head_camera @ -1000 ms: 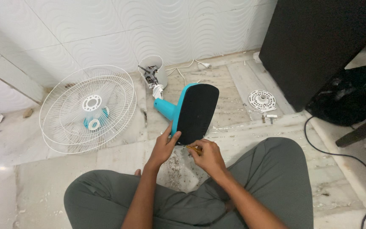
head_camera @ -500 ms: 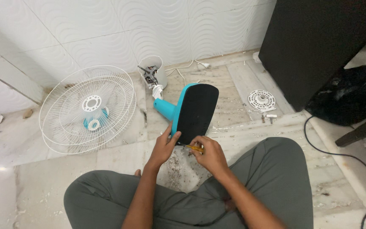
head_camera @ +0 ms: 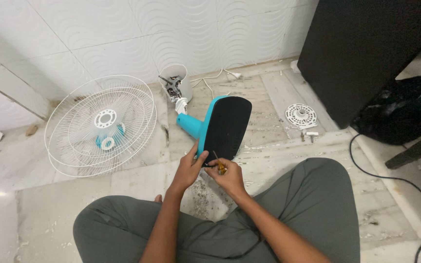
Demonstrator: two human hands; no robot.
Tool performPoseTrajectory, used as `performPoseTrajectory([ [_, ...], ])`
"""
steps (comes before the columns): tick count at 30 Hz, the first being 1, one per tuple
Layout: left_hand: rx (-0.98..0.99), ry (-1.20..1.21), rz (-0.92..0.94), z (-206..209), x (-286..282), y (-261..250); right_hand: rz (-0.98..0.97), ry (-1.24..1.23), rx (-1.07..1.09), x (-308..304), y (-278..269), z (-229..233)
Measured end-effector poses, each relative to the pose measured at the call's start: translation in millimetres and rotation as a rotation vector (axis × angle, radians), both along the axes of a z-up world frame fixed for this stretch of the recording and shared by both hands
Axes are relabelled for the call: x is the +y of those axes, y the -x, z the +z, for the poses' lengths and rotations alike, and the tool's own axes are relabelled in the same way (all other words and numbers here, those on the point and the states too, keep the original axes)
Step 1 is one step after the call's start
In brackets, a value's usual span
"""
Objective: The person disassembles a blue pedestal fan base using a screwdriver. They remove the back cover, unscrew internal components, and detach the control module from the housing.
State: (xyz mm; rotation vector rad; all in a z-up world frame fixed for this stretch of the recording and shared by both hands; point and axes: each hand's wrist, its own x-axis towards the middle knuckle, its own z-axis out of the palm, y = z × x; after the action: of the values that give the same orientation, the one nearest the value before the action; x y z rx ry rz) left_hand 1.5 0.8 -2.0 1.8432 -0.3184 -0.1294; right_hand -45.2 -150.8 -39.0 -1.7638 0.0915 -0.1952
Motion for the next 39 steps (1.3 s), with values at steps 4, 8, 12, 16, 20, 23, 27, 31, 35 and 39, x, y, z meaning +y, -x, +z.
performPoseTrajectory([
  [4, 0.027, -0.046, 0.027, -0.4, 0.9, -0.2, -0.027, 0.057, -0.037, 3.5, 1.7, 4.9],
  [8, 0.061, -0.065, 0.036, 0.7, -1.2, 0.5, -0.038, 0.102, -0.059, 2.0, 3.3, 7.6],
  [12, 0.065, -0.035, 0.029, 2.5, -1.0, 0.8, -0.046, 0.095, -0.125, 5.5, 2.0, 10.0],
  [16, 0.045, 0.001, 0.015, 1.9, -1.9, 0.7, -0.046, 0.123, -0.083, 4.5, 2.0, 12.0],
  [20, 0.073, -0.083, 0.042, 1.5, -1.4, 1.2, -0.048, 0.14, -0.122, 3.5, 4.6, 15.3],
  [23, 0.072, -0.053, 0.026, 1.5, -0.6, 1.0, -0.046, 0.218, -0.167, 2.6, 5.9, 18.2],
  [27, 0.075, 0.014, -0.008, -0.9, 0.1, 0.1, -0.036, 0.239, -0.187, 1.9, 7.5, 19.9],
  [31, 0.025, -0.011, -0.016, -1.2, 0.7, -0.3, -0.073, 0.254, -0.232, -0.4, 7.1, 21.6],
  [35, 0.072, -0.136, 0.03, 5.8, -0.6, 0.6, -0.084, 0.219, -0.182, -4.0, 6.9, 24.4],
  [39, 0.19, -0.278, 0.058, 10.2, 0.6, 5.0, -0.112, 0.23, -0.226, -16.9, -1.5, 23.5],
])
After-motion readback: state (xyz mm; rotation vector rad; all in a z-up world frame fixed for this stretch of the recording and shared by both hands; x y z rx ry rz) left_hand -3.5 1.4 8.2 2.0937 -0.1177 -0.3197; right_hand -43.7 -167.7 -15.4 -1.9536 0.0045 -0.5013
